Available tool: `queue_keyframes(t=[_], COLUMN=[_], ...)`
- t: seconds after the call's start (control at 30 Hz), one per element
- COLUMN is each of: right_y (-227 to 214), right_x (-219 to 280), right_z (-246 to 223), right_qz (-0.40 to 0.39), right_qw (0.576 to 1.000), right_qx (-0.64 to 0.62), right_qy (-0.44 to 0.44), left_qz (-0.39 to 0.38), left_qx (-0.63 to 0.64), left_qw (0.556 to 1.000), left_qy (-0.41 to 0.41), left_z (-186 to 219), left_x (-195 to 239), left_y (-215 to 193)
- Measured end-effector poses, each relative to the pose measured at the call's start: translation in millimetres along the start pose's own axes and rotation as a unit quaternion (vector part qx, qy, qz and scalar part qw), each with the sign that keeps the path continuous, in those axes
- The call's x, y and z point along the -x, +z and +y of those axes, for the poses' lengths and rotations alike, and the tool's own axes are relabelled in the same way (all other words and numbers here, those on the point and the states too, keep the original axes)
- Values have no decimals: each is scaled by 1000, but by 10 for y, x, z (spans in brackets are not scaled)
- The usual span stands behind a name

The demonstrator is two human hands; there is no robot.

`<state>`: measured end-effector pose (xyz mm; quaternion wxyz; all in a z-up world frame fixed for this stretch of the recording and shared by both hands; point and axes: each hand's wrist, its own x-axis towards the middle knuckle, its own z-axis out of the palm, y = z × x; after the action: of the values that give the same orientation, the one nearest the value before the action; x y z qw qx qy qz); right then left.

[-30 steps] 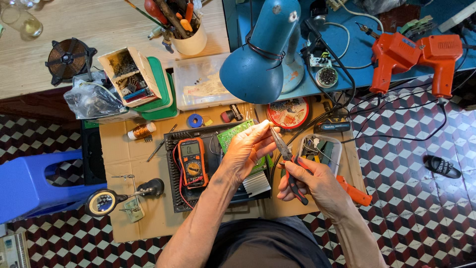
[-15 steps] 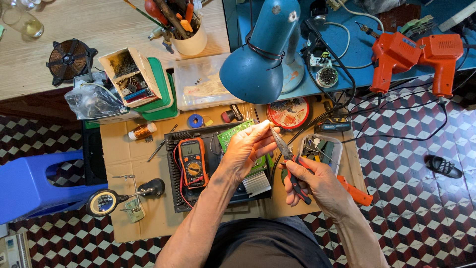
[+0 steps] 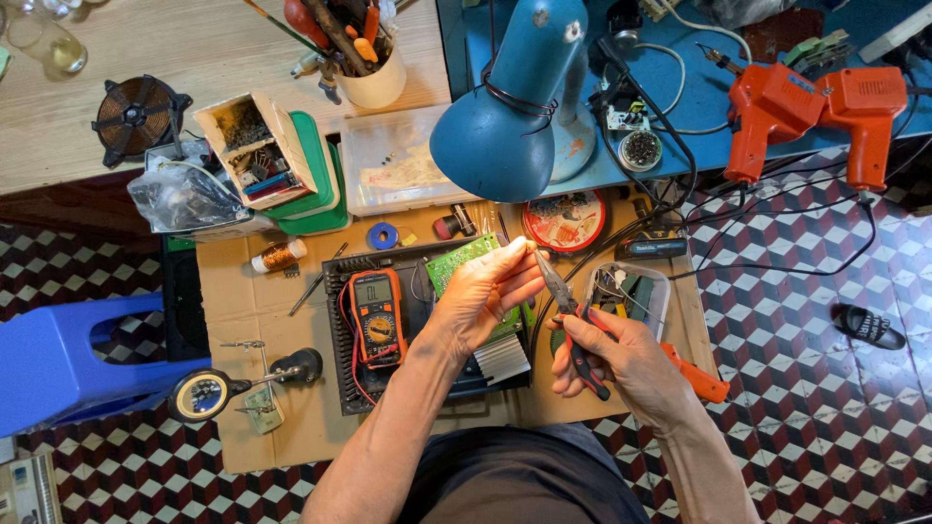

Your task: The person uses pliers to trim excess wire leads from a green circuit board. They then flip the board over and visually inspect both sides under a work lamp.

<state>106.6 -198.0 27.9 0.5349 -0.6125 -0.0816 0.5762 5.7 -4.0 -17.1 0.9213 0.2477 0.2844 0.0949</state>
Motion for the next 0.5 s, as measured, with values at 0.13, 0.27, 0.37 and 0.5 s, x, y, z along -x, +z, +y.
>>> queue_keyframes(t=[0.13, 0.27, 0.37, 0.5], right_y=[-11, 32, 40, 34], right_x=[7, 12, 97, 224], right_z=[24, 53, 114, 257], right_qz=[-3, -4, -2, 28], right_qw=[1000, 1000, 999, 993], right_qx=[9, -9, -50, -96], right_qy=[-9, -7, -15, -56], left_qz=[-1, 9, 27, 69], left_qx=[-7, -3, 6, -32], left_qw=[1000, 1000, 999, 996], left_qy=[4, -5, -22, -38], left_z=[-30, -80, -103, -116], left_x=[-15, -9, -18, -4], left_y=[-31, -47, 25, 154])
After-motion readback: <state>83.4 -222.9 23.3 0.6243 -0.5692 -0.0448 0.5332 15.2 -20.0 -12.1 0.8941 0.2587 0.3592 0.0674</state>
